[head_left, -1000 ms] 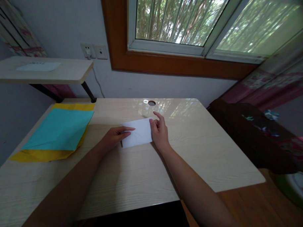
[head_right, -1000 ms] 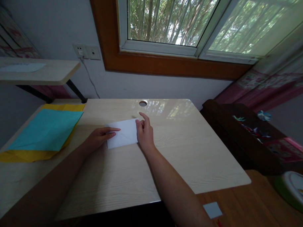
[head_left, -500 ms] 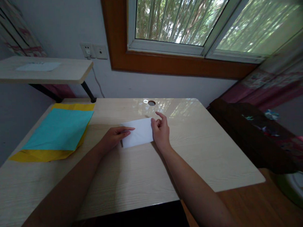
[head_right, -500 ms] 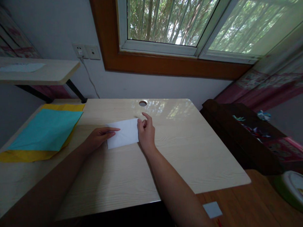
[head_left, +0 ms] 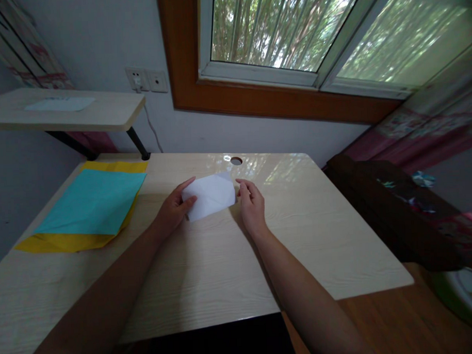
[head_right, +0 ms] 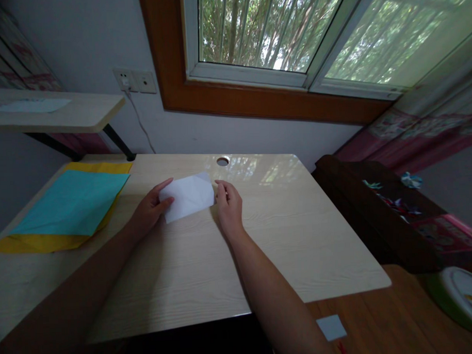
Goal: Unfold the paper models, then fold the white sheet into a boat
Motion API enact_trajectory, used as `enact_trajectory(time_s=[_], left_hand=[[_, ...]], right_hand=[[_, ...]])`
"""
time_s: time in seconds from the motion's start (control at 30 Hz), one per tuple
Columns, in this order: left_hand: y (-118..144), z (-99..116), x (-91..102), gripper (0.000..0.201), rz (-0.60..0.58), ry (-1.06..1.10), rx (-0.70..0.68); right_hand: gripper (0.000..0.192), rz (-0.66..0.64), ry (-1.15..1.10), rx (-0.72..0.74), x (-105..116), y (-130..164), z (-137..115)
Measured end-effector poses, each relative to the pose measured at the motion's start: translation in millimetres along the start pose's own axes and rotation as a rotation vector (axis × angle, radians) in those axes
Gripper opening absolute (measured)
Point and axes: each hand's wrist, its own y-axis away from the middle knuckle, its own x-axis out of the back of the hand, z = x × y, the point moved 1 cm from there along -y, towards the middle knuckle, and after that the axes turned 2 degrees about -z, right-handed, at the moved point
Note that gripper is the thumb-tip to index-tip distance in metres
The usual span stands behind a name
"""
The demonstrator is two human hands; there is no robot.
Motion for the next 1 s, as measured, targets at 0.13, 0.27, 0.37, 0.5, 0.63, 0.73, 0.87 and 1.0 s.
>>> enact_trajectory(time_s=[0.13, 0.27, 0.37, 0.5, 0.63, 0.73, 0.87, 1.0], left_hand=[[1, -3, -2.2, 0.077, 0.017, 0.027, -0.036], [4, -5, -3.5, 0.083, -0.048, 0.000, -0.040], [6, -8, -3.6, 0.082, -0.090, -0.042, -0.066], [4, -14, -4.8, 0.091, -0.100, -0.017, -0.095], [3, -15, -6.8, 0.112, -0.069, 0.078, -0.103], [3, -12, -7.5, 0.123, -0.091, 0.197, -0.069], [4, -14, -5.5, 0.099, -0.080, 0.294, -0.016], [3, -17, -4.8, 0.076, -0.103, 0.371, 0.027]], right_hand=[[0.030, -0.063, 0.004, 0.061, -4, 0, 2], [0.035, -0.076, 0.041, 0.077, -5, 0, 9], [0.039, -0.087, 0.045, 0.073, -5, 0, 14], [0.039, -0.117, -0.020, -0.002, -6, 0, 16], [0.038, -0.149, -0.143, -0.088, -8, 1, 14], [0.040, -0.171, -0.259, -0.110, -9, 2, 13], [0.039, -0.143, -0.347, -0.100, -10, 1, 14], [0.038, -0.111, -0.389, -0.066, -10, -1, 13]])
